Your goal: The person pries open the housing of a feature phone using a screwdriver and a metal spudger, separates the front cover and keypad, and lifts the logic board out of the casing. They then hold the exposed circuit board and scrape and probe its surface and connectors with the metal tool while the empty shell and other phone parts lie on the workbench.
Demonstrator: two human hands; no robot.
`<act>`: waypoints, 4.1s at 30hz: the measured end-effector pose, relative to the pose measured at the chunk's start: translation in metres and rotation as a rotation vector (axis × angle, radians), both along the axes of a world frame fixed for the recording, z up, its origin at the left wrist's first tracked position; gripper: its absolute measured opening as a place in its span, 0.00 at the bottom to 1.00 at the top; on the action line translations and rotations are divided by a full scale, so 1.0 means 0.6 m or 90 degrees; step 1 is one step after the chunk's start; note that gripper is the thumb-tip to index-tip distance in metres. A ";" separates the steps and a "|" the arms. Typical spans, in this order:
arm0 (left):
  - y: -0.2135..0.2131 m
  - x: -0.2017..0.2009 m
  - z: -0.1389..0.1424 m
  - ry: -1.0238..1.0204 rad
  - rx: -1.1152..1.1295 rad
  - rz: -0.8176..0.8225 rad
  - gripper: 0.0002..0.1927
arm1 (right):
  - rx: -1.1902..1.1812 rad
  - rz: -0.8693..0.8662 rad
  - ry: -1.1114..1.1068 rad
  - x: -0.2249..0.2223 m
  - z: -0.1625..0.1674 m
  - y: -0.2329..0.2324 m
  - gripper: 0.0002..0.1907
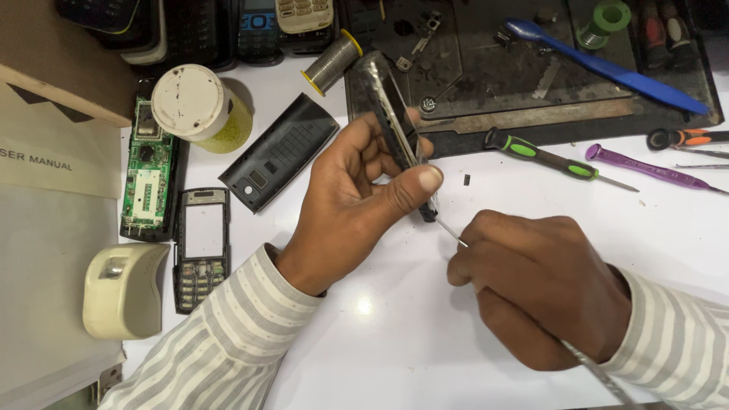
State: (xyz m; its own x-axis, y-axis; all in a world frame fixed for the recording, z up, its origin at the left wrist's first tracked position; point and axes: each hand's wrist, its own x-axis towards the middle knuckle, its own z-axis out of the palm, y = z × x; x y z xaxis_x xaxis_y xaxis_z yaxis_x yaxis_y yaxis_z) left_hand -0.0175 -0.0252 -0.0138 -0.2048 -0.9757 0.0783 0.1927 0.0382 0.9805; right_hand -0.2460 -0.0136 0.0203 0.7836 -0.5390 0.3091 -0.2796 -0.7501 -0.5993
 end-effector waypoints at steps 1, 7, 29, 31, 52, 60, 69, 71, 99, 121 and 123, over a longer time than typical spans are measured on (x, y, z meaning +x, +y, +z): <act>0.000 0.000 0.000 0.010 0.001 0.008 0.35 | 0.003 -0.006 -0.009 0.001 -0.001 0.003 0.14; 0.002 -0.009 -0.002 0.059 0.032 0.073 0.34 | 0.015 -0.052 -0.013 0.017 -0.004 0.012 0.15; 0.002 -0.001 -0.001 0.164 0.055 0.013 0.33 | -0.063 -0.210 -0.088 0.004 -0.006 0.013 0.12; 0.007 0.000 -0.001 0.167 0.047 -0.017 0.33 | -0.020 -0.276 -0.124 0.008 -0.007 0.010 0.17; 0.015 -0.009 0.020 0.073 0.051 -0.088 0.38 | 0.142 -0.236 -0.131 0.016 -0.013 -0.008 0.25; 0.014 -0.010 0.022 0.050 0.045 -0.078 0.41 | 0.172 -0.238 -0.133 0.013 -0.020 -0.009 0.25; 0.013 -0.009 0.017 0.104 0.064 -0.089 0.34 | 0.314 -0.184 -0.222 0.009 -0.031 -0.014 0.25; 0.014 -0.009 0.017 0.081 0.056 -0.076 0.34 | 0.321 -0.163 -0.234 0.009 -0.032 -0.016 0.26; 0.014 0.003 0.015 0.139 0.058 -0.114 0.26 | 0.577 -0.183 -0.413 0.006 -0.045 -0.023 0.21; 0.011 0.003 0.000 0.148 0.093 -0.094 0.18 | 0.614 -0.167 -0.472 -0.003 -0.042 -0.031 0.25; 0.010 0.003 -0.002 0.150 0.100 -0.087 0.17 | 0.603 -0.157 -0.476 -0.005 -0.042 -0.032 0.24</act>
State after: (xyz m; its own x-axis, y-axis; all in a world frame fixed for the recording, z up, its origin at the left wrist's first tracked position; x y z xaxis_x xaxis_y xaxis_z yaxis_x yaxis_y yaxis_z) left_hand -0.0157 -0.0192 -0.0150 -0.3288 -0.9444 -0.0098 0.4089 -0.1517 0.8999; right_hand -0.2489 -0.0328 -0.0052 0.4276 -0.9029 0.0451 0.2930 0.0912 -0.9517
